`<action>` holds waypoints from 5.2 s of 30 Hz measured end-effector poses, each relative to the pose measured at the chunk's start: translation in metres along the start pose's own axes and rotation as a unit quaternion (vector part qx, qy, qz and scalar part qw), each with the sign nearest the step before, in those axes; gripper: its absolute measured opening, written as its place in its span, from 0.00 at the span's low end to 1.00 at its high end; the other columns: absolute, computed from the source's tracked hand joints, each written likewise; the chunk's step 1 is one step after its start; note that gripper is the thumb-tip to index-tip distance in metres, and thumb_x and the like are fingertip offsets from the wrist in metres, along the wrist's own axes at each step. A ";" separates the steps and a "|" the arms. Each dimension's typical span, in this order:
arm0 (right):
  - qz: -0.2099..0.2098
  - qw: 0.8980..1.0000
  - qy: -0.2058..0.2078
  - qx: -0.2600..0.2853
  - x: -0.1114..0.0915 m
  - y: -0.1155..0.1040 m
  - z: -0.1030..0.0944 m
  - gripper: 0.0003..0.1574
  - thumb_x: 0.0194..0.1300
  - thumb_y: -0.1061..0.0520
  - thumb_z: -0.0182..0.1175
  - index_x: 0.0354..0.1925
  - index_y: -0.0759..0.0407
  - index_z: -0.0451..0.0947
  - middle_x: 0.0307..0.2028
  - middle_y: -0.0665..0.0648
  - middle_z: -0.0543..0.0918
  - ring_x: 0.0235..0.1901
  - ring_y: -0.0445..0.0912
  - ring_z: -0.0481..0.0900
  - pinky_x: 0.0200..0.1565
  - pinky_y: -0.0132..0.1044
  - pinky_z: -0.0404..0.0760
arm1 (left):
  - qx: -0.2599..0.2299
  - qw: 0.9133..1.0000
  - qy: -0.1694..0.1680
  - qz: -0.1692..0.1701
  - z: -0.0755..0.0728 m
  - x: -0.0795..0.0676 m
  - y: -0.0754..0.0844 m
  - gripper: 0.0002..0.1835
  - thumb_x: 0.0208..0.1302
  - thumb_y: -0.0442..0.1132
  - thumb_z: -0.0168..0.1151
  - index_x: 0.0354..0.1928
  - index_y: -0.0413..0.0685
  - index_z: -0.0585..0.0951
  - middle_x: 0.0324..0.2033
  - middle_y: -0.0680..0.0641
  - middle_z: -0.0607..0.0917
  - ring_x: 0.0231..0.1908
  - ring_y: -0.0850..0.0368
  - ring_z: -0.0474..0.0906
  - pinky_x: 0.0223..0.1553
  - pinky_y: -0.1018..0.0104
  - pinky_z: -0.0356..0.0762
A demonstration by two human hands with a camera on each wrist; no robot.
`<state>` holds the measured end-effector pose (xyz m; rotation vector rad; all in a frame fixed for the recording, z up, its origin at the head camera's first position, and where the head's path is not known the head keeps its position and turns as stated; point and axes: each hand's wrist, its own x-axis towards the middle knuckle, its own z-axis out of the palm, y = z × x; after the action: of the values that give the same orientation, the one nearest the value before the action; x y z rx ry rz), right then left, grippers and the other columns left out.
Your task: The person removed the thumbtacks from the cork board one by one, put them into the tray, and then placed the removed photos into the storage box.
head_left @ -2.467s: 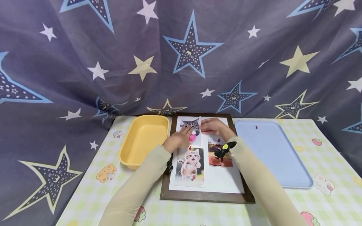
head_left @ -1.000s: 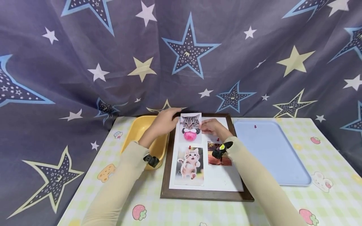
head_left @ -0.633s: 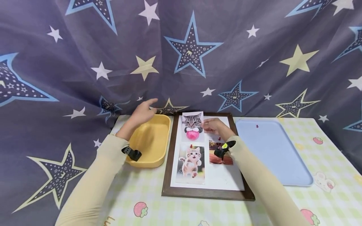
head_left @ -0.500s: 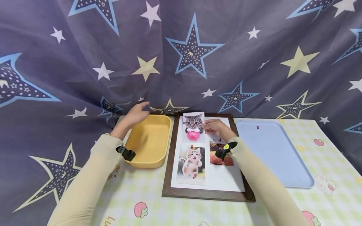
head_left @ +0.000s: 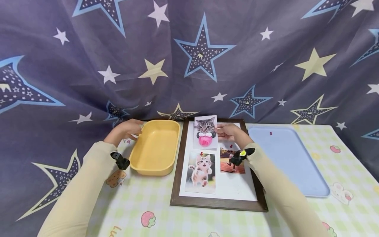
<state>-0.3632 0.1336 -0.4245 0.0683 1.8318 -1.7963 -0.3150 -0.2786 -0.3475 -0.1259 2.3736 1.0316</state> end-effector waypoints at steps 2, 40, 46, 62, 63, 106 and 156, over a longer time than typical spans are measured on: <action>-0.003 1.000 -0.013 0.009 -0.004 -0.003 -0.002 0.33 0.79 0.68 0.47 0.76 0.73 0.52 0.27 0.46 0.85 0.30 0.38 0.85 0.36 0.30 0.86 | -0.006 1.000 0.006 -0.005 -0.001 0.001 -0.002 0.40 0.66 0.22 0.40 0.79 0.29 0.42 0.74 0.25 0.58 0.73 0.31 0.62 0.69 0.41 0.71; -0.024 0.989 -0.118 0.084 -0.040 -0.018 0.023 0.25 0.79 0.69 0.44 0.70 0.64 0.59 0.36 0.49 0.87 0.38 0.40 0.87 0.43 0.31 0.87 | -0.110 0.993 0.036 -0.028 -0.014 0.023 -0.047 0.35 0.67 0.32 0.66 0.74 0.34 0.66 0.26 0.59 0.87 0.28 0.67 0.85 0.40 0.68 0.87; -0.027 0.989 -0.129 0.069 -0.048 -0.031 0.038 0.22 0.78 0.69 0.46 0.67 0.63 0.64 0.38 0.50 0.87 0.39 0.41 0.88 0.43 0.33 0.87 | -0.097 0.995 0.025 -0.029 -0.015 0.025 -0.048 0.35 0.68 0.33 0.66 0.75 0.35 0.65 0.27 0.60 0.87 0.29 0.67 0.85 0.42 0.67 0.87; -0.008 0.989 -0.144 0.027 -0.047 -0.057 0.078 0.29 0.76 0.71 0.48 0.72 0.69 0.61 0.37 0.52 0.87 0.38 0.44 0.87 0.41 0.35 0.88 | -0.109 0.994 0.016 -0.025 -0.019 0.024 -0.041 0.35 0.70 0.31 0.63 0.75 0.34 0.63 0.27 0.59 0.88 0.29 0.68 0.85 0.40 0.69 0.87; -0.008 0.989 -0.146 0.023 -0.047 -0.057 0.081 0.29 0.76 0.71 0.48 0.72 0.70 0.61 0.37 0.52 0.87 0.38 0.43 0.87 0.42 0.35 0.88 | -0.111 0.993 0.015 -0.028 -0.018 0.025 -0.042 0.34 0.70 0.31 0.63 0.75 0.35 0.63 0.27 0.59 0.88 0.28 0.67 0.85 0.39 0.69 0.87; 0.024 0.999 -0.026 -0.009 0.041 -0.032 0.145 0.11 0.61 0.75 0.63 0.43 0.71 0.80 0.43 0.66 0.89 0.43 0.53 0.89 0.48 0.43 0.89 | -0.118 0.992 0.011 -0.037 -0.018 0.022 -0.043 0.35 0.70 0.30 0.63 0.76 0.36 0.63 0.31 0.57 0.88 0.30 0.66 0.87 0.46 0.66 0.87; 0.020 0.996 0.056 -0.072 0.049 -0.033 0.200 0.31 0.60 0.80 0.55 0.62 0.76 0.64 0.30 0.60 0.72 0.21 0.49 0.74 0.44 0.47 0.90 | -0.117 0.991 0.023 -0.056 -0.016 0.026 -0.045 0.35 0.69 0.31 0.64 0.75 0.38 0.65 0.31 0.55 0.87 0.29 0.65 0.86 0.42 0.68 0.87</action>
<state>-0.3469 -0.0730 -0.4026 0.1532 2.0193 -1.6584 -0.3310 -0.3180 -0.3811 -0.3686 2.2495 1.2618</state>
